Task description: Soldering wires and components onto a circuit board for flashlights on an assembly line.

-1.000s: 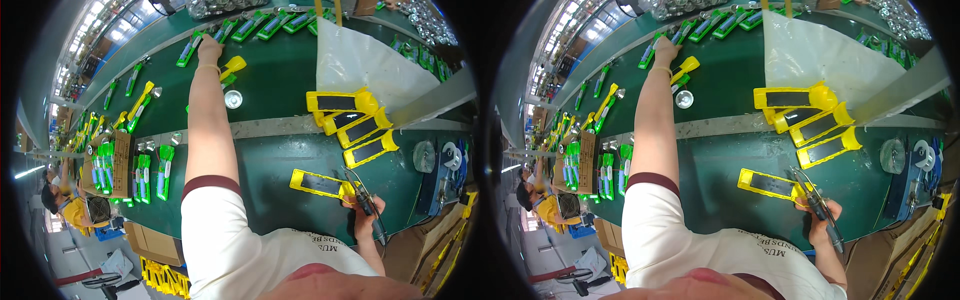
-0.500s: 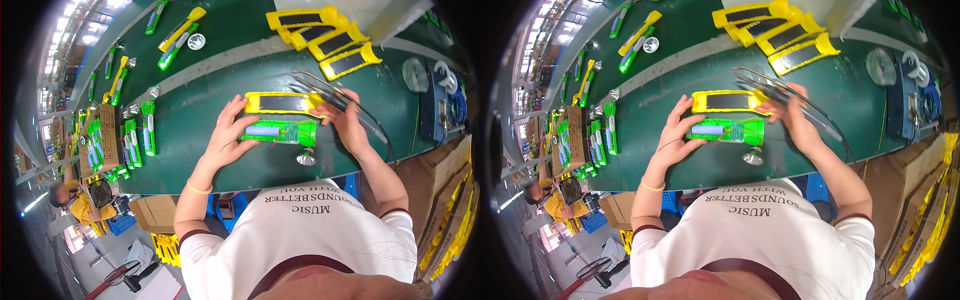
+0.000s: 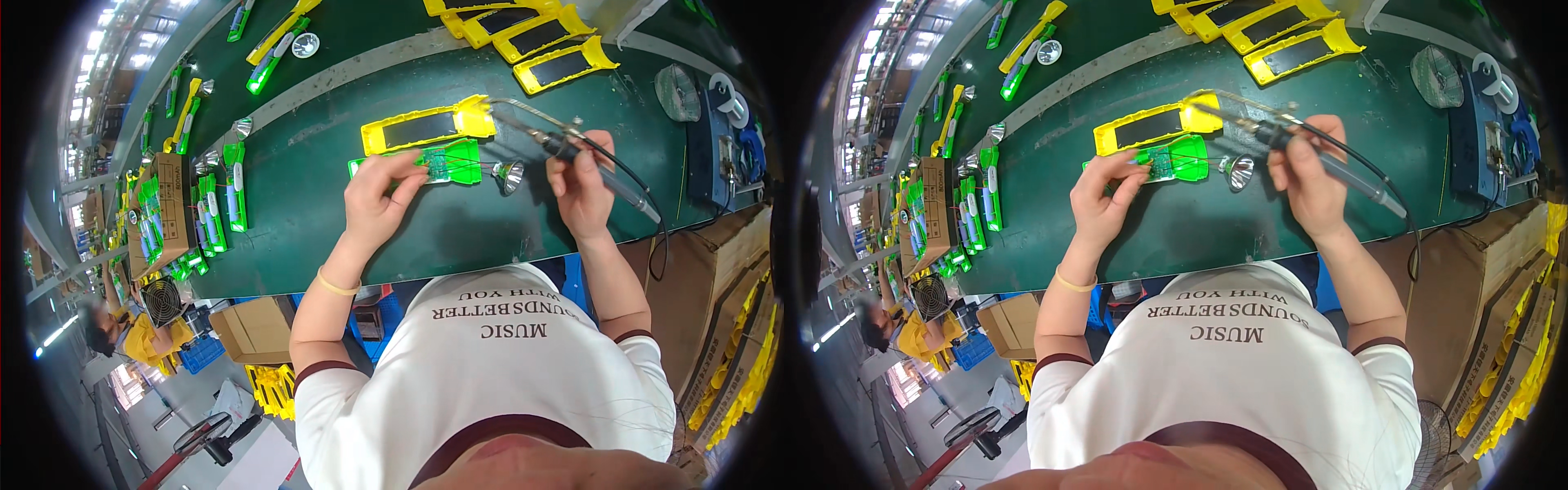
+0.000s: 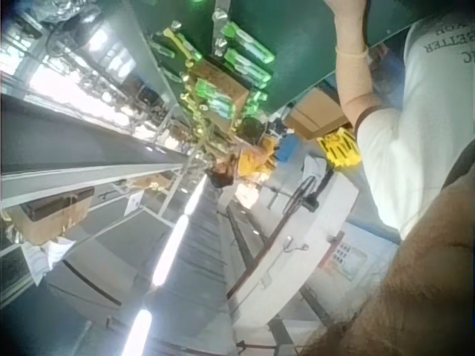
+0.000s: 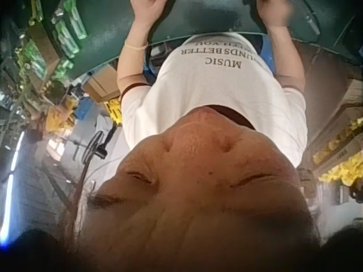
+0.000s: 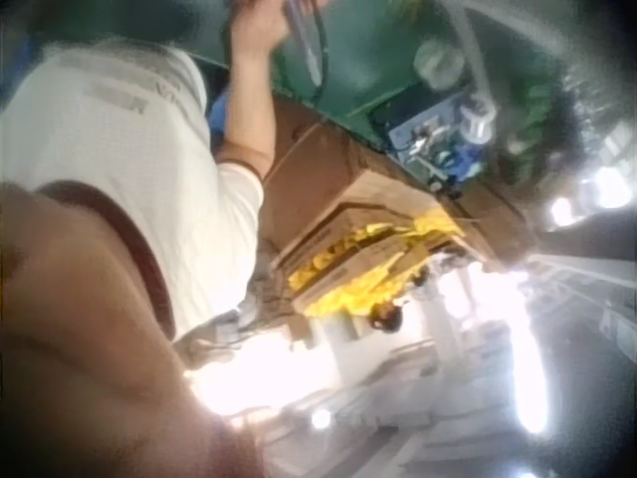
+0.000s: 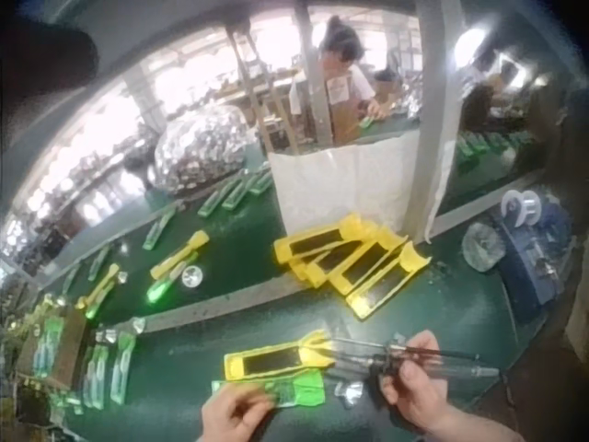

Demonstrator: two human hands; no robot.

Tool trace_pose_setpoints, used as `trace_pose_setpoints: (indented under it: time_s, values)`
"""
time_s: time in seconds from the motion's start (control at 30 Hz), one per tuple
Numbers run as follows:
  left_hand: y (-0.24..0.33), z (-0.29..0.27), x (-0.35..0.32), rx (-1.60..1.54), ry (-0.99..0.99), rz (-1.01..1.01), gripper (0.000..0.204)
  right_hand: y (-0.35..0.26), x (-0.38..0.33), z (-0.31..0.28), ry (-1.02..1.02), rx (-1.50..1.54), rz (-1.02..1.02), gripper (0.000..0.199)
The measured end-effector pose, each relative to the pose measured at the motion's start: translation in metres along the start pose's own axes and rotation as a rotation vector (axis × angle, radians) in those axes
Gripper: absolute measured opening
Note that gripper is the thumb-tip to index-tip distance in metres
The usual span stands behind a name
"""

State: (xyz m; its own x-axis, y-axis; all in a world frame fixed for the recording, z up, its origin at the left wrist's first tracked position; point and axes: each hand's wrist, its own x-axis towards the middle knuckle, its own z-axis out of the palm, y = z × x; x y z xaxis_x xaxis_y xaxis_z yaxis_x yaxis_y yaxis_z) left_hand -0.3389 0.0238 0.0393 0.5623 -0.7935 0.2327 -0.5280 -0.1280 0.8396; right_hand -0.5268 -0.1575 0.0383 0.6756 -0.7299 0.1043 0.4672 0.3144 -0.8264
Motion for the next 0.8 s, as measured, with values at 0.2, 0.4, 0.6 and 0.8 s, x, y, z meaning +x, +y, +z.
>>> trace_pose_setpoints:
  time_s: [0.2,0.4,0.6,0.8]
  values:
    - [0.006,-0.003,0.017,0.295,-0.069,0.315,0.011,0.012,0.000,0.015,-0.100,-0.204,0.070,0.023]
    - [0.012,-0.002,0.017,0.320,-0.057,0.086,0.009,0.018,-0.005,0.011,-0.149,-0.370,0.108,0.024]
    - [0.013,-0.001,0.019,0.299,-0.066,0.025,0.010,0.020,-0.005,0.008,-0.170,-0.522,0.102,0.025]
    - [0.015,-0.001,0.020,0.329,-0.076,0.048,0.009,0.021,-0.003,0.010,-0.169,-0.608,0.111,0.024]
